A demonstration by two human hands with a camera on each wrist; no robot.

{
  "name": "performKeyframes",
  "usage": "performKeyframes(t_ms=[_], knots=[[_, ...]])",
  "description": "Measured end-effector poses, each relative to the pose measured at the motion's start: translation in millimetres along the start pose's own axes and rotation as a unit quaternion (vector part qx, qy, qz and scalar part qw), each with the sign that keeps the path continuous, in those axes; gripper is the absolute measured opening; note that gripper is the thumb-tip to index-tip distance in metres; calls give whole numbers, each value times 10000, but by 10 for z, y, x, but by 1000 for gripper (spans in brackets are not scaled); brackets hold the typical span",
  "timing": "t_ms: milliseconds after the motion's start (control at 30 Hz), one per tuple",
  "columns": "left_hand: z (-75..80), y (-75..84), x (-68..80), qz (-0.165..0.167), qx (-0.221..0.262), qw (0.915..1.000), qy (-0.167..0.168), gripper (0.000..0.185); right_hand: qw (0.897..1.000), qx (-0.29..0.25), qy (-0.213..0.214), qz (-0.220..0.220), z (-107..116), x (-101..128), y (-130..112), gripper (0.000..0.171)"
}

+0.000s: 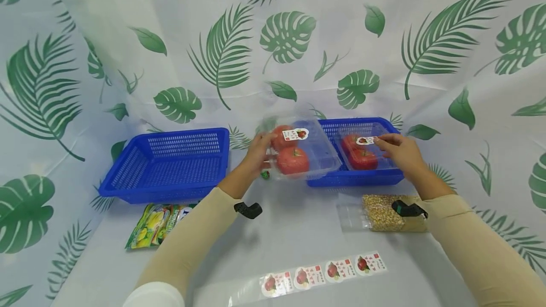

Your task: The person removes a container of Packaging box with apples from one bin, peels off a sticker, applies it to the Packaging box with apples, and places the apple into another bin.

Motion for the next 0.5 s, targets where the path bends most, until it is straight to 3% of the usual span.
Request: performKeyframes(t_ms=[100,200,267,400,500], knots=[[-39,38,-55,-57,-219,9997,65,59,9959,901,-4,27,205,-95,108,77],[-57,72,-118,-70,-381,9992,94,63,9839,1768,-189,-164,355,-160,225,85],[-60,87,-159,-58,-422,9991,78,66,9730,2217,-529,-364,395,-197,319,92],[-42,69,-223,59,-361,9993,46,68,9535,2559,-1373,-811,356,-255,517,106],[-29,32,-244,182,-363,9992,57,68,9437,2590,-1683,-1188,309,-284,635,112]])
Point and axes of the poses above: each hand's wrist, its own x-axis away from the middle knuckle, its own z-axis out of the back of the hand, y = z × x, the point moved 10 cm from there along -x, towards the middle knuckle, and after that the axes turned 11 degrees about z, right-handed, at the moved point
